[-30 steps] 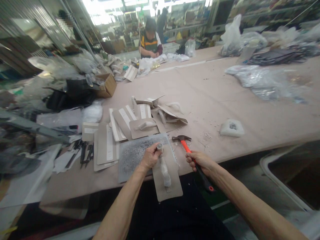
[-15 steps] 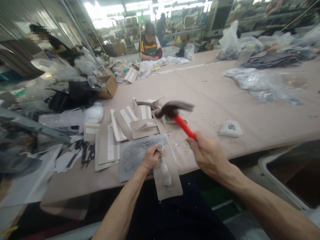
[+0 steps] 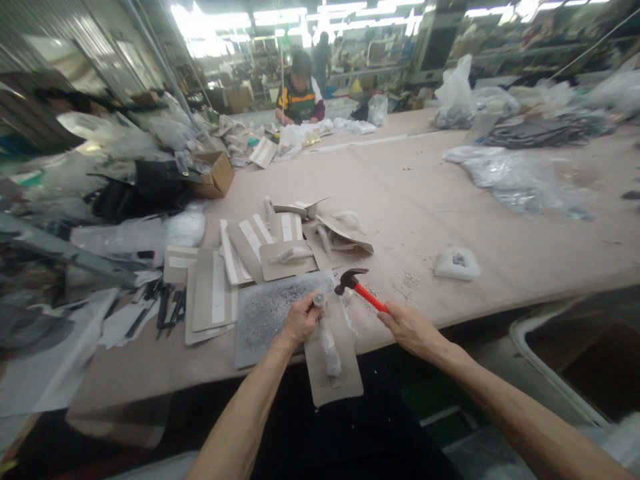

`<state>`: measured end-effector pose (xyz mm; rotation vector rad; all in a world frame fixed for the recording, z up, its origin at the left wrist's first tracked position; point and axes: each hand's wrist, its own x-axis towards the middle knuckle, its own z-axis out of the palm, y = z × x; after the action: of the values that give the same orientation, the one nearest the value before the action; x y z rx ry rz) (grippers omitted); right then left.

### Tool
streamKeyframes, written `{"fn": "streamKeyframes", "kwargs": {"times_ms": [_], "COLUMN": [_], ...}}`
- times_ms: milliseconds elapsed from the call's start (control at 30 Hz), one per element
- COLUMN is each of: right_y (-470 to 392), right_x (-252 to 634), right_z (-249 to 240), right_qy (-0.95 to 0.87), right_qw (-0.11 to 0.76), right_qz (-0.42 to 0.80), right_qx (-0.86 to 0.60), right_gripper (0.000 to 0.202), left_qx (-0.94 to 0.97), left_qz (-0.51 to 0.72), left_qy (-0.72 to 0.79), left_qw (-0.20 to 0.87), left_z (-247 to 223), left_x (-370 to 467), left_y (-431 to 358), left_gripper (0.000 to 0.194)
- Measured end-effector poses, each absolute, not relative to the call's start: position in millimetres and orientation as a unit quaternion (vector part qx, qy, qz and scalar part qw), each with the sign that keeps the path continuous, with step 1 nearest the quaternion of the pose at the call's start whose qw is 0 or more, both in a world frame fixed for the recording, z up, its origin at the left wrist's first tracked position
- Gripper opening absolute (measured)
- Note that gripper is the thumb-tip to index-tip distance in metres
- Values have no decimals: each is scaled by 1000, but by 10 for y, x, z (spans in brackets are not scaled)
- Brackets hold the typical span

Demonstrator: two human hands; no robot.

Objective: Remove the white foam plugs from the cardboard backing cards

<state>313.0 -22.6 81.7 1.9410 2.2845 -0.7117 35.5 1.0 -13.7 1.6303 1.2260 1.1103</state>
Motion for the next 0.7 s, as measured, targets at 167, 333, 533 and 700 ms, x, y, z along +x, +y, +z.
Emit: {"fn": "streamKeyframes", "kwargs": {"times_ms": [167, 333, 533, 700], "right_y": [-102, -337, -504, -550], "right_x": [3263, 2636, 2033, 2073], "right_z": [491, 573, 522, 659], "right_qy": [745, 939, 974, 891], "right_qw": [26, -91, 0, 6], "right_qz": [-128, -46, -30, -77], "right_qx": [654, 327, 223, 447], "right_gripper": [32, 52, 13, 21], "left_qx": [628, 599, 428, 333], "left_qz": [452, 465, 568, 702], "left_qy": [479, 489, 523, 486], "left_qw": [414, 430, 470, 400], "left_z": [-150, -110, -51, 333], "left_x": [355, 370, 389, 155], "left_y": [22, 3, 122, 117], "left_gripper": [19, 19, 29, 35]}}
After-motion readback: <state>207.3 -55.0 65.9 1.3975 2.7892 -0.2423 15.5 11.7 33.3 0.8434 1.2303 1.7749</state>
